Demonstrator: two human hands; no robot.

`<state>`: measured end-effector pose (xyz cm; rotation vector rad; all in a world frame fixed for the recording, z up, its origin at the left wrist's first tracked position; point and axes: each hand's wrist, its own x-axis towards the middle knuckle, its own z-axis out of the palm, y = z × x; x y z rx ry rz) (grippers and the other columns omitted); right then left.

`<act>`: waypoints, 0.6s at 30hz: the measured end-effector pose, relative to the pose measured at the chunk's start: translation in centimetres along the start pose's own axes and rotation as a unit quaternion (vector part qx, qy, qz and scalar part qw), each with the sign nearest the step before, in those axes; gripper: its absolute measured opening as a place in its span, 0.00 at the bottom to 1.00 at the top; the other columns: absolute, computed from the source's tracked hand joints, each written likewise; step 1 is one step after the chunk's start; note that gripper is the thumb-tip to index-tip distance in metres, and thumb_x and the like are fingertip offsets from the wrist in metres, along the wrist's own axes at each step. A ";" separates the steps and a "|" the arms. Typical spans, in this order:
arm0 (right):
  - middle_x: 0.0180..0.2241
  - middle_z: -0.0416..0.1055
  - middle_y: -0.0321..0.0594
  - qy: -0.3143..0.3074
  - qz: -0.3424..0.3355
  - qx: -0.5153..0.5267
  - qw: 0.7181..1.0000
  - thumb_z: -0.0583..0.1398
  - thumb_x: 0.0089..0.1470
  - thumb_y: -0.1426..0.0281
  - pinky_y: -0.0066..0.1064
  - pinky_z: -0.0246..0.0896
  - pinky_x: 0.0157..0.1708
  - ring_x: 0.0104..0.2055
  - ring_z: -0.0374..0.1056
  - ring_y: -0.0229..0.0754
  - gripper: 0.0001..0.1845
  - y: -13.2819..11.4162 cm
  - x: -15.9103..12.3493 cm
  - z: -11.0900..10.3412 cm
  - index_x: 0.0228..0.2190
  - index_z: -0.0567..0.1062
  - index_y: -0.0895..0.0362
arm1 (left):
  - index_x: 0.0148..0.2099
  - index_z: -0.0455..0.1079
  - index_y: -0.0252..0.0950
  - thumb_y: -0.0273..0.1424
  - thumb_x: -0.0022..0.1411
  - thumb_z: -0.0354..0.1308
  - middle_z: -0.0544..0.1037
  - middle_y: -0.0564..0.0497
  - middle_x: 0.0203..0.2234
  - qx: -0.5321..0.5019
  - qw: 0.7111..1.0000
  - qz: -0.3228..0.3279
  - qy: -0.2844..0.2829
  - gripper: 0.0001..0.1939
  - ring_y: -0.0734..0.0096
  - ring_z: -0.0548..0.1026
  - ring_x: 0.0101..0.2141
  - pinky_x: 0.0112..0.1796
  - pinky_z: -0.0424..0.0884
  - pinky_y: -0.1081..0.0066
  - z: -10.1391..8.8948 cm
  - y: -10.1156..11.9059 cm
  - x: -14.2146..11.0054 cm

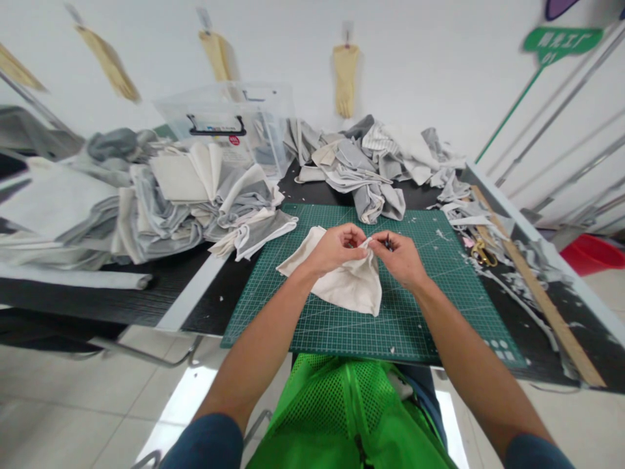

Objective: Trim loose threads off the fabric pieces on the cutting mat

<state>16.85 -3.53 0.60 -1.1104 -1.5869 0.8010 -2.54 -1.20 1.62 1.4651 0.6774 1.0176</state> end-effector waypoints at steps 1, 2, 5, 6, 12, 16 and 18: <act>0.32 0.78 0.37 -0.001 -0.002 -0.001 1.000 0.65 0.56 0.57 0.32 0.60 0.33 0.31 0.66 0.39 0.13 0.0 0.0 0.0 0.33 0.82 0.54 | 0.38 0.72 0.33 0.33 0.46 0.75 0.75 0.52 0.30 -0.008 1.000 -0.001 0.001 0.20 0.76 0.73 0.31 0.34 0.67 0.73 0.0 0.0 0.0; 0.31 0.78 0.37 -0.003 -0.004 -0.002 1.000 0.66 0.56 0.58 0.32 0.60 0.33 0.31 0.66 0.39 0.12 -0.1 0.0 -0.1 0.34 0.82 0.54 | 0.38 0.72 0.33 0.33 0.46 0.75 0.75 0.52 0.29 -0.019 1.000 -0.003 0.004 0.19 0.76 0.73 0.30 0.33 0.67 0.73 -0.1 0.0 0.0; 0.32 0.77 0.36 -0.024 -0.009 0.000 1.000 0.66 0.55 0.58 0.32 0.59 0.32 0.30 0.65 0.38 0.12 -0.3 0.0 -0.2 0.35 0.81 0.53 | 0.39 0.71 0.34 0.34 0.50 0.73 0.75 0.53 0.28 -0.057 0.998 -0.016 0.013 0.18 0.77 0.72 0.28 0.30 0.65 0.74 -0.2 0.2 0.0; 0.32 0.77 0.36 -0.034 -0.010 0.000 0.999 0.66 0.55 0.58 0.32 0.59 0.32 0.31 0.65 0.39 0.12 -0.3 0.0 -0.3 0.36 0.81 0.53 | 0.40 0.71 0.34 0.34 0.51 0.72 0.75 0.53 0.28 -0.060 0.998 -0.020 0.015 0.17 0.78 0.71 0.26 0.29 0.64 0.75 -0.3 0.2 0.0; 0.31 0.75 0.37 -0.032 -0.006 0.001 0.999 0.66 0.56 0.56 0.31 0.58 0.31 0.30 0.64 0.39 0.14 -0.5 -0.1 -0.5 0.35 0.80 0.54 | 0.44 0.65 0.38 0.33 0.60 0.63 0.69 0.60 0.21 0.024 0.998 0.021 0.055 0.12 0.80 0.61 0.20 0.24 0.54 0.76 0.1 0.2 0.0; 0.28 0.73 0.36 -0.013 0.000 -0.005 1.000 0.65 0.56 0.55 0.31 0.57 0.30 0.29 0.62 0.38 0.15 -0.2 0.0 -0.5 0.34 0.80 0.55 | 0.37 0.67 0.37 0.30 0.62 0.58 0.70 0.56 0.25 0.110 0.988 0.095 0.055 0.03 0.77 0.67 0.26 0.29 0.61 0.75 0.2 0.1 0.2; 0.28 0.73 0.36 -0.010 0.003 -0.012 1.000 0.65 0.56 0.54 0.31 0.57 0.29 0.29 0.62 0.38 0.16 0.0 0.0 -0.4 0.33 0.80 0.55 | 0.34 0.70 0.35 0.26 0.61 0.56 0.74 0.53 0.28 0.153 0.981 0.112 0.053 0.03 0.75 0.70 0.30 0.33 0.65 0.73 0.1 0.2 0.2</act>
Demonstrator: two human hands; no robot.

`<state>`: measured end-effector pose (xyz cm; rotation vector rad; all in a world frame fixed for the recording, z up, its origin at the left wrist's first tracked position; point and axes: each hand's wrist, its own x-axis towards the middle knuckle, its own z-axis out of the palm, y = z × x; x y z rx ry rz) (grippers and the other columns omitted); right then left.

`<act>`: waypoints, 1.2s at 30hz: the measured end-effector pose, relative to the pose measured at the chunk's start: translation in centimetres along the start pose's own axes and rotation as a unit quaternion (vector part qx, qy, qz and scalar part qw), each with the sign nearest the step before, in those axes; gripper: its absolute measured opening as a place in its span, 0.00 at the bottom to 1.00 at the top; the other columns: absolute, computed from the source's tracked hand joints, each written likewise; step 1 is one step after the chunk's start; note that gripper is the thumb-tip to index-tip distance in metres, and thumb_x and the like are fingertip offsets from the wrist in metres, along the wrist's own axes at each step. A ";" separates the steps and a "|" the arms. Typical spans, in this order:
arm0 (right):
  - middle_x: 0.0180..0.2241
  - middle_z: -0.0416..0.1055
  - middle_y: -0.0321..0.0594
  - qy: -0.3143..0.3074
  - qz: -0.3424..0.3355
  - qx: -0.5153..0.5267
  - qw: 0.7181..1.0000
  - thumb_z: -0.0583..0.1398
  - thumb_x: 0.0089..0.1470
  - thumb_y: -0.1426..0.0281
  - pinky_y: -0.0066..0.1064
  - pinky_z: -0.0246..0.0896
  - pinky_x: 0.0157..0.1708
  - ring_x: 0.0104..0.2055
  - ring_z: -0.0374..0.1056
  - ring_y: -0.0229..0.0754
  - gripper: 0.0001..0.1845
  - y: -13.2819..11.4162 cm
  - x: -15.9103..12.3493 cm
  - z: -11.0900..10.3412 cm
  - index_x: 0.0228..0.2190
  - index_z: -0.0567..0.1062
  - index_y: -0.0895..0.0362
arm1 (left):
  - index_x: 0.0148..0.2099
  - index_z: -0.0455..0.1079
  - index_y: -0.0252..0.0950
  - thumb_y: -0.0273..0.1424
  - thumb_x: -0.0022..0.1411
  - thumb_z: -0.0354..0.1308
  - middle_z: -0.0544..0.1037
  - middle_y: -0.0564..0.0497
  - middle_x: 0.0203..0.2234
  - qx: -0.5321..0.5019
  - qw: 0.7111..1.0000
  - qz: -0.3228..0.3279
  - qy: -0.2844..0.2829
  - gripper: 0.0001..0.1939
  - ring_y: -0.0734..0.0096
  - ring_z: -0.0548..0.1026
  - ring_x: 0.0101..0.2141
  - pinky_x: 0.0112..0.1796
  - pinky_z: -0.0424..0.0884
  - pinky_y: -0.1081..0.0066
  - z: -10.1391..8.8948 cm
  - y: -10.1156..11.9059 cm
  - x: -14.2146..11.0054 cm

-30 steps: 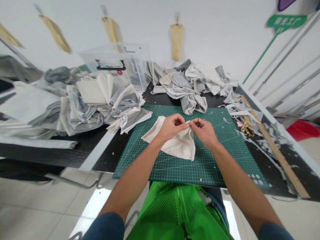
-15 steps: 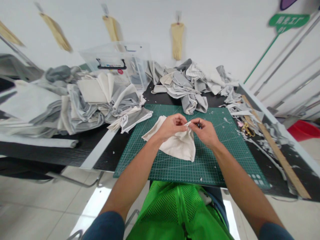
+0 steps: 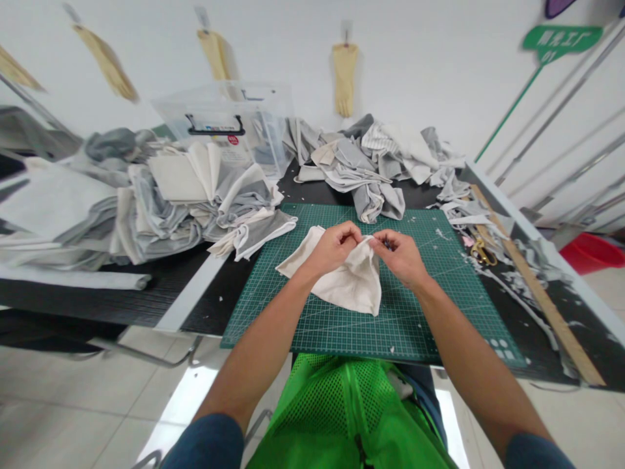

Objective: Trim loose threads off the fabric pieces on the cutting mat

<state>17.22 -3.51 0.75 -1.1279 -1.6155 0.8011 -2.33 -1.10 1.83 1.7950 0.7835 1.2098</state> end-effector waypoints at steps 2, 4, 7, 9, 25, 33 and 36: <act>0.27 0.73 0.36 0.004 0.002 -0.004 1.000 0.65 0.56 0.53 0.31 0.57 0.29 0.28 0.61 0.38 0.17 0.1 0.1 0.1 0.31 0.80 0.55 | 0.34 0.73 0.35 0.25 0.60 0.55 0.76 0.52 0.29 0.010 1.000 -0.007 -0.001 0.06 0.74 0.72 0.31 0.35 0.66 0.73 0.0 0.1 -0.1; 0.27 0.73 0.36 0.009 0.003 -0.005 1.000 0.65 0.56 0.52 0.31 0.56 0.28 0.28 0.61 0.38 0.18 0.1 0.1 0.1 0.31 0.79 0.55 | 0.35 0.75 0.35 0.26 0.60 0.55 0.77 0.52 0.30 -0.008 1.000 -0.024 0.001 0.06 0.74 0.72 0.31 0.34 0.66 0.73 0.0 0.2 -0.2; 0.27 0.73 0.37 0.013 -0.003 -0.008 1.000 0.65 0.56 0.51 0.31 0.56 0.27 0.27 0.61 0.38 0.19 -0.1 0.0 0.1 0.31 0.80 0.55 | 0.37 0.76 0.34 0.33 0.60 0.61 0.79 0.50 0.30 -0.035 0.999 -0.038 -0.004 0.08 0.72 0.73 0.31 0.33 0.68 0.72 0.0 0.2 -0.2; 0.28 0.75 0.37 0.009 -0.012 -0.007 1.000 0.65 0.56 0.51 0.31 0.57 0.28 0.28 0.62 0.39 0.18 -0.2 0.0 0.1 0.32 0.80 0.54 | 0.37 0.77 0.34 0.37 0.58 0.65 0.80 0.49 0.30 -0.021 0.999 -0.041 -0.003 0.11 0.71 0.74 0.30 0.33 0.68 0.71 0.0 0.2 -0.2; 0.31 0.75 0.38 -0.011 -0.022 0.007 1.000 0.66 0.56 0.54 0.32 0.57 0.29 0.29 0.63 0.38 0.16 -0.7 -0.2 0.1 0.36 0.80 0.55 | 0.32 0.73 0.34 0.32 0.56 0.65 0.74 0.54 0.25 0.020 0.997 -0.045 0.064 0.07 0.77 0.67 0.26 0.29 0.64 0.73 0.6 0.5 -0.2; 0.30 0.74 0.37 -0.009 -0.031 0.022 0.999 0.65 0.57 0.54 0.30 0.57 0.29 0.29 0.63 0.37 0.16 -0.5 -0.3 0.1 0.34 0.79 0.55 | 0.43 0.71 0.36 0.30 0.57 0.66 0.75 0.54 0.29 -0.023 0.997 -0.031 0.066 0.12 0.76 0.70 0.28 0.31 0.66 0.74 0.9 0.0 -0.1; 0.29 0.73 0.36 -0.006 -0.037 0.022 0.999 0.66 0.58 0.56 0.30 0.57 0.29 0.29 0.63 0.37 0.15 -0.4 -0.2 0.1 0.34 0.79 0.55 | 0.43 0.75 0.35 0.32 0.60 0.64 0.77 0.52 0.31 0.017 0.998 -0.030 0.046 0.09 0.74 0.72 0.31 0.34 0.67 0.72 0.8 0.2 -0.1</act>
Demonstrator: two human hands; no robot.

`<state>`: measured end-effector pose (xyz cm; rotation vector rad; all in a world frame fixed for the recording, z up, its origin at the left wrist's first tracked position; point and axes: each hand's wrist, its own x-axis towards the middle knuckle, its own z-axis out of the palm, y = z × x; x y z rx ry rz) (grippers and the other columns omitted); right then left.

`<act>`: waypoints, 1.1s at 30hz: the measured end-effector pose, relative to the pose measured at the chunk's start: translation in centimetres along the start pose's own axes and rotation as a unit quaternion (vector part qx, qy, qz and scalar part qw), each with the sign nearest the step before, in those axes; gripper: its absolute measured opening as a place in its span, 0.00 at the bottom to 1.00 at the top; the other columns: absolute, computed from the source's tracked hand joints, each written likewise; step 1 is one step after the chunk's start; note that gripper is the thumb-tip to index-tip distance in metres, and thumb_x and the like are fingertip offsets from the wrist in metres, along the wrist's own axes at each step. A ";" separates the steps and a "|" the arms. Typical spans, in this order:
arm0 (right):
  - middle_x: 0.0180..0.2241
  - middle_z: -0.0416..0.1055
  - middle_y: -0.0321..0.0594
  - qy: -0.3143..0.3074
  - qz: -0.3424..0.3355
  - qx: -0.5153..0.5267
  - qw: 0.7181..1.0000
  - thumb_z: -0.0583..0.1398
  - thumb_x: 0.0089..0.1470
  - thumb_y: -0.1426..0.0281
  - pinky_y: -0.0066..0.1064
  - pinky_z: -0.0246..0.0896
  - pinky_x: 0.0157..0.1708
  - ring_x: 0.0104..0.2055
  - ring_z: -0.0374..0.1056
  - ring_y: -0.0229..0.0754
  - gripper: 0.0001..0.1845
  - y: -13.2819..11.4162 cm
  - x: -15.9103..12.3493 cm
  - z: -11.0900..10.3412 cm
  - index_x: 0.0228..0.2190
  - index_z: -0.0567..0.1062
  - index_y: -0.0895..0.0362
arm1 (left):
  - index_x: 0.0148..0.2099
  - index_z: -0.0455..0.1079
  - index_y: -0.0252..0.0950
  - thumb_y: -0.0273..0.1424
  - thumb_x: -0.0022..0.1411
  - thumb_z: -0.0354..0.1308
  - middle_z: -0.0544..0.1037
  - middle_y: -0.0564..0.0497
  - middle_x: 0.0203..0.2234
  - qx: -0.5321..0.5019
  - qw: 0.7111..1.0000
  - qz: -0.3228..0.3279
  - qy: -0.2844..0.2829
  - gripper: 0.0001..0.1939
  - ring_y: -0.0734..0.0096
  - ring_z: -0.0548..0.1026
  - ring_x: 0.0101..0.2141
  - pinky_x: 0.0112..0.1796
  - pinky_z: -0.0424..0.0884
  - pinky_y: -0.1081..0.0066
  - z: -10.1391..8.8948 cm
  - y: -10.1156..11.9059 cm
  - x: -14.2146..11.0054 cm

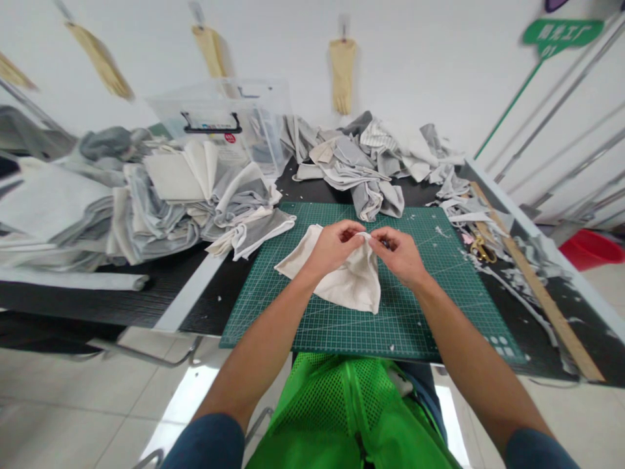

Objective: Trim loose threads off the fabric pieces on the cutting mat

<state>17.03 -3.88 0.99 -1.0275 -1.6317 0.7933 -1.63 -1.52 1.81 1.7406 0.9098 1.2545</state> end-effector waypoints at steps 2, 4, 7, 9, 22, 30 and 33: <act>0.29 0.73 0.35 0.001 0.002 0.010 1.000 0.66 0.57 0.57 0.30 0.57 0.29 0.29 0.62 0.37 0.14 0.1 0.0 0.0 0.34 0.79 0.55 | 0.37 0.76 0.35 0.33 0.60 0.63 0.78 0.51 0.31 0.028 1.000 0.006 0.000 0.06 0.72 0.72 0.32 0.36 0.68 0.70 -0.1 0.1 0.0; 0.29 0.72 0.35 0.003 0.007 0.028 1.000 0.66 0.57 0.57 0.30 0.57 0.30 0.29 0.62 0.37 0.14 0.3 0.1 0.1 0.34 0.79 0.55 | 0.35 0.76 0.35 0.34 0.60 0.63 0.77 0.51 0.30 0.021 1.000 0.004 0.004 0.07 0.72 0.72 0.32 0.36 0.68 0.70 -0.1 0.1 0.0; 0.27 0.70 0.34 0.003 0.018 0.051 0.999 0.66 0.57 0.56 0.30 0.56 0.30 0.29 0.61 0.37 0.14 0.7 0.1 0.2 0.33 0.79 0.55 | 0.36 0.74 0.34 0.35 0.60 0.62 0.75 0.52 0.29 -0.025 1.000 -0.014 -0.004 0.08 0.73 0.70 0.31 0.35 0.67 0.71 0.0 0.0 0.0; 0.26 0.68 0.34 0.003 0.028 0.057 0.998 0.65 0.58 0.55 0.30 0.54 0.28 0.28 0.59 0.36 0.16 0.9 0.0 0.2 0.32 0.78 0.55 | 0.36 0.72 0.34 0.36 0.61 0.61 0.74 0.53 0.28 -0.046 0.998 -0.025 -0.017 0.09 0.74 0.69 0.29 0.34 0.66 0.72 0.1 -0.1 0.0; 0.27 0.71 0.35 0.063 0.022 0.043 0.997 0.66 0.56 0.55 0.32 0.57 0.31 0.29 0.61 0.37 0.15 0.6 0.3 0.2 0.31 0.78 0.54 | 0.37 0.68 0.35 0.34 0.64 0.59 0.71 0.55 0.27 -0.005 0.999 -0.013 -0.043 0.07 0.76 0.67 0.28 0.31 0.63 0.73 0.4 -0.7 0.0; 0.36 0.76 0.38 -0.051 0.051 0.026 0.997 0.68 0.53 0.56 0.33 0.61 0.35 0.34 0.67 0.40 0.20 0.1 0.2 0.3 0.43 0.75 0.54 | 0.39 0.64 0.38 0.33 0.67 0.56 0.65 0.58 0.22 -0.016 0.999 -0.027 0.014 0.05 0.77 0.62 0.23 0.25 0.56 0.74 0.1 -1.0 0.2; 0.37 0.76 0.38 -0.101 0.053 -0.012 0.993 0.69 0.50 0.62 0.33 0.61 0.37 0.35 0.67 0.40 0.19 0.1 0.2 0.4 0.43 0.75 0.55 | 0.40 0.64 0.38 0.34 0.67 0.57 0.67 0.57 0.23 -0.053 0.998 -0.030 0.030 0.06 0.77 0.63 0.23 0.26 0.58 0.74 -0.2 -1.4 0.4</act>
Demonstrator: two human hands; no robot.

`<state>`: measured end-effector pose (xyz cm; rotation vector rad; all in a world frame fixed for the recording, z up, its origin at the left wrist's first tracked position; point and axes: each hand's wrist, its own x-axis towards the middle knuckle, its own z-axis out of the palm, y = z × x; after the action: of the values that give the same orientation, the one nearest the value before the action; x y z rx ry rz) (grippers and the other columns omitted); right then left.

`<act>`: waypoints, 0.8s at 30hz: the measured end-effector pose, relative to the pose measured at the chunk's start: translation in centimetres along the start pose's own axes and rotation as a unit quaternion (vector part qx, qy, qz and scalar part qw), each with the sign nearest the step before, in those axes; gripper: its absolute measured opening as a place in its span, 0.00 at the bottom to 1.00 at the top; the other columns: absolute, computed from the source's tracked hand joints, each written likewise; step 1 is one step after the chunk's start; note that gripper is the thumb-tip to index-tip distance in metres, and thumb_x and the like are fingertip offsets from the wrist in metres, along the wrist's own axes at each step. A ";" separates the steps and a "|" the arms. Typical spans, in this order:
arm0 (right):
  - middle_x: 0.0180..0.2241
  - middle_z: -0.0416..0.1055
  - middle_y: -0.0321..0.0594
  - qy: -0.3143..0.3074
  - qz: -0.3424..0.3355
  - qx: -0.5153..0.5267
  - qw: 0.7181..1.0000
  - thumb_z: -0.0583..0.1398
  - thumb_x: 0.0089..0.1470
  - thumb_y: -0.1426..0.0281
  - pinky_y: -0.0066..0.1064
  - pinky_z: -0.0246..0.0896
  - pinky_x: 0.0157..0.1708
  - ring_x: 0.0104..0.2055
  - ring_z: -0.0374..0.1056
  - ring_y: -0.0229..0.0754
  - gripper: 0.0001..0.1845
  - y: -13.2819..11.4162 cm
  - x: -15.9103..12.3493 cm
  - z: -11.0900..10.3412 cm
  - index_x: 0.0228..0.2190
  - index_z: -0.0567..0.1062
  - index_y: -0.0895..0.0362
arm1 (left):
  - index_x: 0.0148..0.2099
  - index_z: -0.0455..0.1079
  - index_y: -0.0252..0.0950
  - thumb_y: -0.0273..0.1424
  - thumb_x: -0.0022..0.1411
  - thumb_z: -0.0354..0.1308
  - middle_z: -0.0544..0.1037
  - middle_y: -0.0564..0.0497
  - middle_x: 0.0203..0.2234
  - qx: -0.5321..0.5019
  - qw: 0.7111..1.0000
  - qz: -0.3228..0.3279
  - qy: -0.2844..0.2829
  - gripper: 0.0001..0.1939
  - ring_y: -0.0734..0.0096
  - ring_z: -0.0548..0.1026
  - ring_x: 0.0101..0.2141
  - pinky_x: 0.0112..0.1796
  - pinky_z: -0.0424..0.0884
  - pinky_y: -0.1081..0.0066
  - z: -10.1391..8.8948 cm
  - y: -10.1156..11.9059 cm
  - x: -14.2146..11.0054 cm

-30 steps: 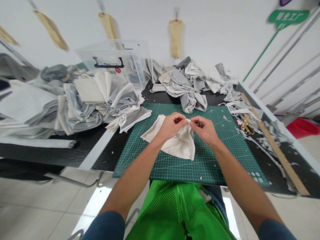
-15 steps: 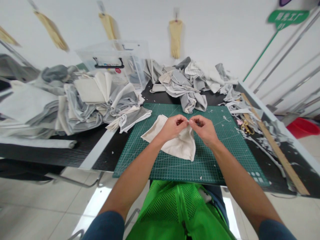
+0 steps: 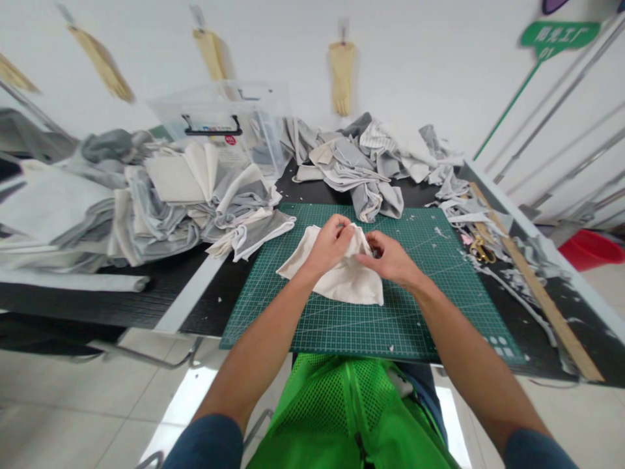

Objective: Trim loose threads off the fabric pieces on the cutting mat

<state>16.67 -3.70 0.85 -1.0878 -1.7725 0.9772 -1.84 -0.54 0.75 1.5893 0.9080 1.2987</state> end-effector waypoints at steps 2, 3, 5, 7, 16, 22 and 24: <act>0.34 0.76 0.37 -0.002 0.008 -0.010 1.000 0.66 0.52 0.64 0.33 0.59 0.35 0.33 0.66 0.39 0.14 0.1 0.0 -0.1 0.40 0.77 0.56 | 0.41 0.63 0.39 0.35 0.67 0.57 0.68 0.56 0.24 -0.032 0.999 -0.009 0.017 0.06 0.76 0.64 0.23 0.25 0.58 0.75 -0.3 -0.3 0.2; 0.32 0.75 0.36 0.003 0.012 -0.008 1.000 0.65 0.53 0.64 0.33 0.58 0.35 0.32 0.65 0.39 0.12 0.2 0.0 -0.2 0.39 0.77 0.56 | 0.42 0.63 0.40 0.34 0.67 0.57 0.68 0.56 0.24 -0.047 0.999 -0.011 0.025 0.06 0.76 0.65 0.23 0.25 0.58 0.75 -0.4 -0.5 0.3; 0.31 0.75 0.36 0.016 0.025 0.007 1.000 0.65 0.53 0.64 0.32 0.57 0.34 0.31 0.65 0.39 0.11 0.3 0.0 -0.5 0.37 0.78 0.56 | 0.44 0.64 0.41 0.33 0.67 0.57 0.69 0.56 0.25 -0.063 0.997 -0.011 0.043 0.06 0.75 0.65 0.23 0.24 0.58 0.74 -0.7 -0.9 0.6; 0.30 0.75 0.36 0.038 0.043 0.030 0.998 0.66 0.52 0.63 0.32 0.57 0.33 0.31 0.65 0.39 0.12 0.5 0.0 -0.7 0.36 0.78 0.56 | 0.46 0.64 0.41 0.32 0.67 0.56 0.69 0.56 0.25 -0.057 0.996 -0.012 0.067 0.07 0.74 0.65 0.23 0.24 0.58 0.74 -0.9 -1.2 0.7; 0.27 0.73 0.32 -0.005 0.039 -0.041 0.998 0.65 0.47 0.68 0.30 0.56 0.31 0.28 0.62 0.37 0.14 1.4 0.3 -2.0 0.38 0.79 0.56 | 0.48 0.65 0.42 0.32 0.65 0.53 0.68 0.54 0.27 0.023 0.979 -0.027 0.199 0.09 0.72 0.66 0.25 0.27 0.60 0.72 -1.9 -2.5 1.3; 0.23 0.69 0.32 0.043 0.085 -0.037 0.995 0.65 0.45 0.67 0.30 0.51 0.26 0.26 0.60 0.37 0.05 1.9 0.5 -3.1 0.26 0.78 0.56 | 0.48 0.64 0.41 0.31 0.61 0.51 0.67 0.55 0.28 0.006 0.963 -0.042 0.265 0.12 0.73 0.65 0.25 0.27 0.60 0.73 -3.1 -3.2 2.0; 0.23 0.69 0.32 0.089 0.086 0.035 0.992 0.67 0.46 0.64 0.29 0.50 0.25 0.26 0.58 0.36 0.08 1.8 0.5 -3.3 0.28 0.78 0.56 | 0.48 0.64 0.41 0.29 0.58 0.51 0.68 0.54 0.29 0.010 0.964 -0.043 0.261 0.14 0.72 0.67 0.25 0.27 0.61 0.73 -3.2 -3.0 2.0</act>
<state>20.03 -1.99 0.58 -1.2590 -1.5095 1.0044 -4.62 2.97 -1.11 1.2182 1.2955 1.6851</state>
